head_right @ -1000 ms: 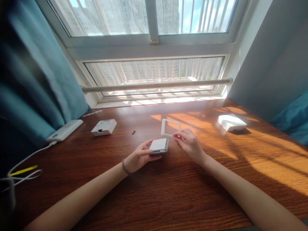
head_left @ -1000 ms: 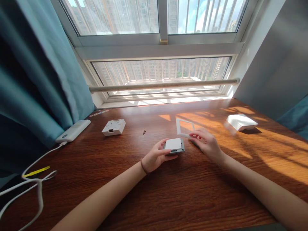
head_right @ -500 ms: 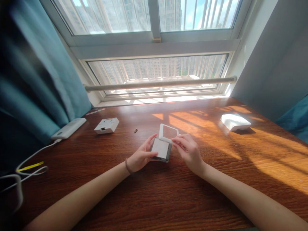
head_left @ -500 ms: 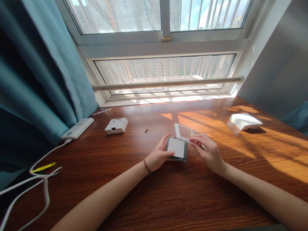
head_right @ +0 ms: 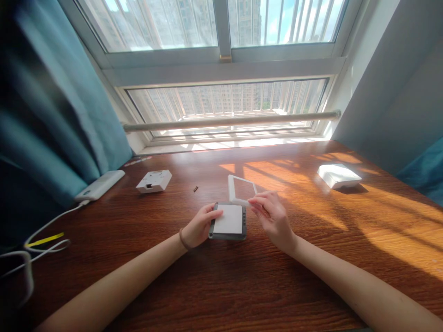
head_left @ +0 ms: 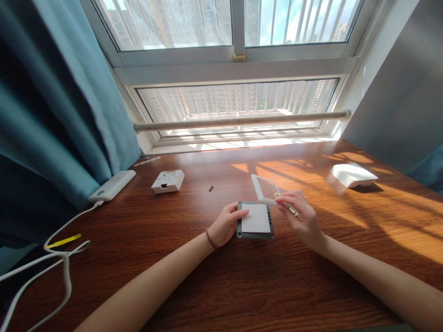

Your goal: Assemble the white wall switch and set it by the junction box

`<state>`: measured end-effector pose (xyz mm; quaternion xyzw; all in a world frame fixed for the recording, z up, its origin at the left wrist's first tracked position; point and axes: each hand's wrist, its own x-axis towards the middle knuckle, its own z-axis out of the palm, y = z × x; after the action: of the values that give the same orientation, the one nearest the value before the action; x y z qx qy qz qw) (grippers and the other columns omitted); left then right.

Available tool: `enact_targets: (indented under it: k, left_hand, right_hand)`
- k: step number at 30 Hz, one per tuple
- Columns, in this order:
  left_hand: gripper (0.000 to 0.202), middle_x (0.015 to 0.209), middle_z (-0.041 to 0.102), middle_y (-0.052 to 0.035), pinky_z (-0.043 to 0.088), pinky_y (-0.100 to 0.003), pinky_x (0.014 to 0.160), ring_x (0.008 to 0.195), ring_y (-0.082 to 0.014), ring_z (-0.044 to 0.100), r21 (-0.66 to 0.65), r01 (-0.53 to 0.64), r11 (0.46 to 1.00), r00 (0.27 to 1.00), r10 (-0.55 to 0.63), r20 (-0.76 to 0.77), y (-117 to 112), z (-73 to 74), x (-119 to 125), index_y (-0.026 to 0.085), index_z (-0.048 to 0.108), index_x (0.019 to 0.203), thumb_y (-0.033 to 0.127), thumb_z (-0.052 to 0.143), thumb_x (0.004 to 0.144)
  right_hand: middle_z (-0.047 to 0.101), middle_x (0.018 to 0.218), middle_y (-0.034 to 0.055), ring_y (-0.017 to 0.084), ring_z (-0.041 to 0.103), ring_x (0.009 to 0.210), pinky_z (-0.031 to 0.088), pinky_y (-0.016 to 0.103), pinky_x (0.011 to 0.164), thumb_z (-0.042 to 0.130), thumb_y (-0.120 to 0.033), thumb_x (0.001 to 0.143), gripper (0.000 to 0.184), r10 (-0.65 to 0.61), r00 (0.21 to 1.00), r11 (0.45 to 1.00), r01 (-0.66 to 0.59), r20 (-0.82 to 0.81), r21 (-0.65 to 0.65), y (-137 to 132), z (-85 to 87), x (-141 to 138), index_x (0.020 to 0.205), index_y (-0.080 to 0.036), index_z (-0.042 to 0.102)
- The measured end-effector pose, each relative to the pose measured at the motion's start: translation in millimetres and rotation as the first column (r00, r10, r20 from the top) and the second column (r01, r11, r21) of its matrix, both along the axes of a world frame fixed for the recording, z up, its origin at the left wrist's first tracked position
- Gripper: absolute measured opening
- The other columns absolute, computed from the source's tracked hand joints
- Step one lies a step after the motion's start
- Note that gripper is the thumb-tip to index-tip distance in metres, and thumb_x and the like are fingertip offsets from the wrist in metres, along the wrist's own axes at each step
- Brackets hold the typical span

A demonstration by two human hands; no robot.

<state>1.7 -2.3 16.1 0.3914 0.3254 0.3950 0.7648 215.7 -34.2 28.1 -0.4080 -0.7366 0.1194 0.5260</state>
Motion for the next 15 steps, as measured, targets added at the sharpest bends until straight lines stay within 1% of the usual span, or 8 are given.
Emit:
enact_targets:
  k: [3, 6, 8, 10, 12, 14, 15]
  left_hand:
    - [0.032, 0.079, 0.068, -0.0097, 0.045, -0.024, 0.066, 0.069, -0.0162, 0.061, -0.098, 0.077, 0.992, 0.997, -0.075, 0.021, 1, 1.3, 1, 0.007, 0.066, 0.087, 0.036, 0.065, 0.073]
    - [0.033, 0.088, 0.069, -0.0118, 0.045, -0.029, 0.076, 0.078, -0.0201, 0.063, -0.193, 0.149, 0.97, 0.987, -0.136, 0.081, 2, 2.8, -1, 0.007, 0.066, 0.092, 0.036, 0.059, 0.078]
    - [0.034, 0.088, 0.07, -0.0124, 0.043, -0.031, 0.08, 0.079, -0.0209, 0.064, -0.24, 0.235, 0.942, 0.971, -0.214, 0.109, 3, 3.3, -3, 0.006, 0.065, 0.094, 0.036, 0.054, 0.082]
    - [0.042, 0.087, 0.07, -0.0134, 0.043, -0.031, 0.082, 0.078, -0.0213, 0.065, -0.284, 0.34, 0.896, 0.94, -0.312, 0.14, 4, 3.4, -6, 0.005, 0.064, 0.094, 0.042, 0.049, 0.084]
    - [0.054, 0.087, 0.069, -0.0143, 0.043, -0.031, 0.08, 0.077, -0.0215, 0.065, -0.305, 0.414, 0.858, 0.909, -0.373, 0.183, 5, 3.3, -8, 0.004, 0.064, 0.095, 0.053, 0.043, 0.084]
    - [0.06, 0.089, 0.069, -0.0146, 0.044, -0.031, 0.079, 0.078, -0.0212, 0.065, -0.285, 0.442, 0.851, 0.895, -0.393, 0.213, 5, 3.3, -10, 0.005, 0.063, 0.098, 0.058, 0.041, 0.082]
    - [0.057, 0.091, 0.069, -0.0145, 0.045, -0.03, 0.079, 0.079, -0.0211, 0.065, -0.258, 0.445, 0.857, 0.892, -0.398, 0.216, 5, 3.6, -11, 0.005, 0.062, 0.1, 0.056, 0.044, 0.082]
  right_hand:
    - [0.058, 0.091, 0.0056, 0.019, 0.05, 0.09, 0.043, 0.038, 0.082, 0.052, -0.007, 0.082, 0.026, 0.194, 0.974, 0.979, -0.2, 0.115, 0.049, -4, 3.1, -2, 0.102, -0.022, 0.058]
    - [0.058, 0.096, 0.0064, 0.02, 0.049, 0.095, 0.042, 0.04, 0.087, 0.05, -0.002, 0.08, 0.033, 0.375, 0.902, 0.918, -0.393, 0.215, 0.047, -6, 4.0, -3, 0.107, -0.021, 0.057]
    - [0.058, 0.098, 0.0076, 0.021, 0.047, 0.101, 0.042, 0.04, 0.089, 0.048, 0.001, 0.079, 0.036, 0.452, 0.853, 0.879, -0.476, 0.262, 0.032, -7, 4.1, -4, 0.108, -0.019, 0.056]
    - [0.057, 0.099, 0.0087, 0.022, 0.046, 0.104, 0.041, 0.04, 0.09, 0.047, 0.002, 0.079, 0.037, 0.494, 0.818, 0.855, -0.519, 0.295, 0.008, -8, 4.1, -5, 0.108, -0.018, 0.056]
    - [0.057, 0.099, 0.0095, 0.022, 0.045, 0.106, 0.041, 0.039, 0.091, 0.047, 0.001, 0.079, 0.035, 0.509, 0.798, 0.847, -0.532, 0.322, -0.021, -8, 4.1, -5, 0.108, -0.017, 0.057]
    - [0.057, 0.099, 0.0096, 0.022, 0.045, 0.107, 0.04, 0.039, 0.092, 0.046, 0.0, 0.08, 0.035, 0.517, 0.788, 0.844, -0.534, 0.334, -0.048, -7, 4.5, -5, 0.108, -0.017, 0.058]
    - [0.057, 0.1, 0.0094, 0.021, 0.045, 0.107, 0.04, 0.039, 0.092, 0.046, 0.0, 0.08, 0.034, 0.522, 0.786, 0.843, -0.535, 0.33, -0.056, -6, 4.9, -5, 0.107, -0.017, 0.058]
